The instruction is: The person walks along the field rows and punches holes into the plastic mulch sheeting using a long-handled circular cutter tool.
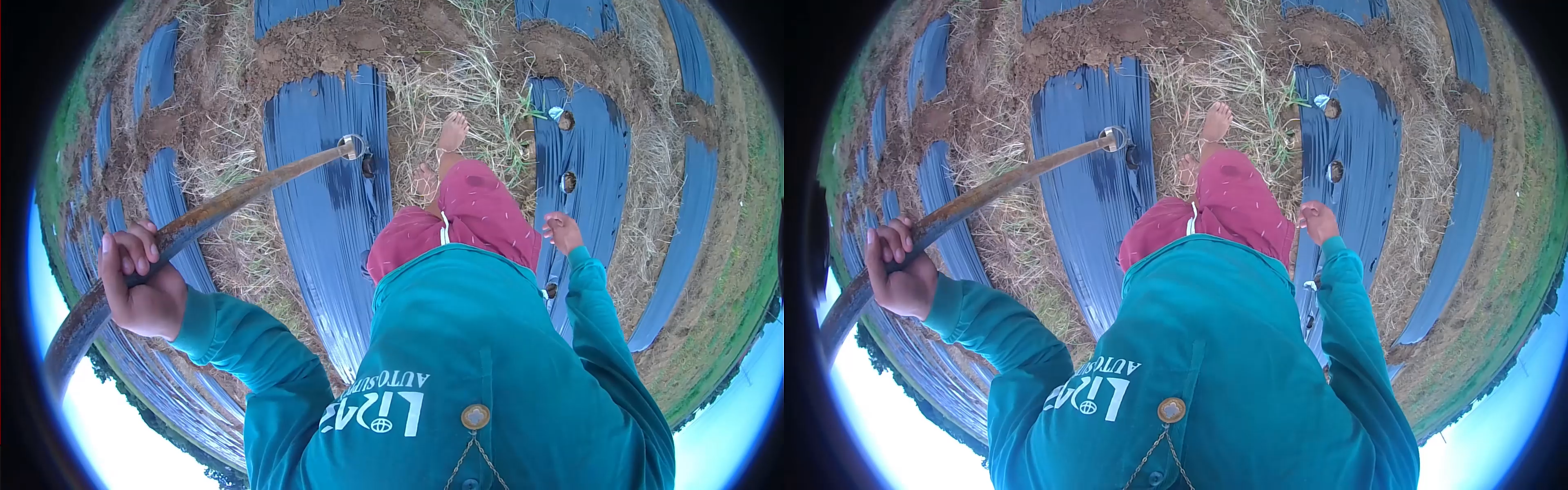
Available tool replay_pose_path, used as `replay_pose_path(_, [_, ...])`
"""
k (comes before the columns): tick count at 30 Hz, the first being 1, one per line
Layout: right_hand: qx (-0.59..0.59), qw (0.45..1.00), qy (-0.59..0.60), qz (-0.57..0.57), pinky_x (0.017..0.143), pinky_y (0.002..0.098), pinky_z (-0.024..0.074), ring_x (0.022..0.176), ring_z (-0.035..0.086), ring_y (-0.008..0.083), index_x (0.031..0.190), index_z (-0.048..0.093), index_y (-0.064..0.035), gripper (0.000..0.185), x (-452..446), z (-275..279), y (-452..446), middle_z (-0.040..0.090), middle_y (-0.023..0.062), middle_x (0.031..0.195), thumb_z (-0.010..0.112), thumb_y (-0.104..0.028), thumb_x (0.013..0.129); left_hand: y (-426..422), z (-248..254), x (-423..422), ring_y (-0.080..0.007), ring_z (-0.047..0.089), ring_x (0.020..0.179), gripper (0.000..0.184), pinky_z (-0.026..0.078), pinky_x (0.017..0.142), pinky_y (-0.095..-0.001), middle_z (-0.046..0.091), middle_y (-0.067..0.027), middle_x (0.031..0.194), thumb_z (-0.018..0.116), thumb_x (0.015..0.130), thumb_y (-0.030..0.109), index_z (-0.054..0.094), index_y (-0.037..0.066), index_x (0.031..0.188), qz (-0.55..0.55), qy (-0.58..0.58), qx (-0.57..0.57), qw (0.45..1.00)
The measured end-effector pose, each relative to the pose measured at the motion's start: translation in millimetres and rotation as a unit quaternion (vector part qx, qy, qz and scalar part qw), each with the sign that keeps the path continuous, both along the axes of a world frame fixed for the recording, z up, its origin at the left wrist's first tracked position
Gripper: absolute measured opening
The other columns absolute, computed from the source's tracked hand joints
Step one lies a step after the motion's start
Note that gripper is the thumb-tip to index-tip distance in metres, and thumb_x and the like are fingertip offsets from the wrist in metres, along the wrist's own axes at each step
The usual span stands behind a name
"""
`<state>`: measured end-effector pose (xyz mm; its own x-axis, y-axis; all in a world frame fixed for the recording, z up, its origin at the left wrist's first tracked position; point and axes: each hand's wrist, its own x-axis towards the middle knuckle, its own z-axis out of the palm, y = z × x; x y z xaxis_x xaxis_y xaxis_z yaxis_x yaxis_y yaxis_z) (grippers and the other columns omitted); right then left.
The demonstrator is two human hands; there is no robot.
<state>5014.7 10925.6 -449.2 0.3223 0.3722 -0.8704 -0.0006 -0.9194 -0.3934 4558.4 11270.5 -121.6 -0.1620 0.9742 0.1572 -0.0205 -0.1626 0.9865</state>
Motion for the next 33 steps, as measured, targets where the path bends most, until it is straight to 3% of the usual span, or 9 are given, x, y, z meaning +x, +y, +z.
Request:
replay_pose_path(6, [0.009, 1.0, -0.01, -0.001, 0.059, 0.0275, 0.0441, 0.071, 0.057, 0.0143, 0.101, 0.054, -0.0037, 0.022, 7.7, 6.8, 27.8, 0.06, 0.0067, 0.086, 0.045, -0.018, 0.086, 17.7, 42.5, -6.1, -0.0156, 0.036, 0.054, 0.028, 0.034, 0.072, -0.0367, 0.031, -0.0037, 0.052, 0.042, 0.083, 0.011, 0.033, 0.011, 0.057, -0.023, -0.035, 0.031, 0.999])
replay_pose_path(13, [0.015, 1.0, 0.006, 0.002, 0.059, 0.0274, 0.0434, 0.07, 0.056, 0.0143, 0.101, 0.053, -0.0043, 0.023, 8.6, 17.4, 22.6, 0.06, 0.0069, 0.085, 0.044, -0.02, 0.087, 18.2, -0.3, 19.5, -0.0163, 0.037, 0.054, 0.028, 0.035, 0.071, -0.0367, 0.032, -0.0042, 0.052, 0.045, 0.083, 0.012, 0.034, 0.009, 0.057, 0.03, -0.015, 0.009, 0.999])
replay_pose_path(21, [-0.016, 0.999, -0.002, -0.04, 0.052, 0.0258, 0.0427, 0.067, 0.057, 0.014, 0.103, 0.054, -0.0018, 0.024, 28.6, 22.2, 5.1, 0.061, 0.0078, 0.082, 0.048, -0.018, 0.086, 24.4, -15.2, 28.8, -0.0168, 0.037, 0.05, 0.028, 0.037, 0.068, -0.0363, 0.034, -0.005, 0.051, 0.047, 0.082, 0.013, 0.037, 0.008, 0.056, 0.1, -0.008, 0.035, 0.994])
replay_pose_path(33, [-0.008, 1.0, -0.008, 0.002, 0.058, 0.0265, 0.0438, 0.069, 0.056, 0.0133, 0.1, 0.054, -0.0048, 0.021, 27.0, 30.0, 31.1, 0.06, 0.006, 0.083, 0.044, -0.017, 0.086, 26.8, -39.7, 41.9, -0.0163, 0.038, 0.05, 0.029, 0.037, 0.065, -0.0356, 0.034, -0.005, 0.051, 0.046, 0.083, 0.014, 0.037, 0.008, 0.056, 0.081, -0.004, 0.018, 0.997])
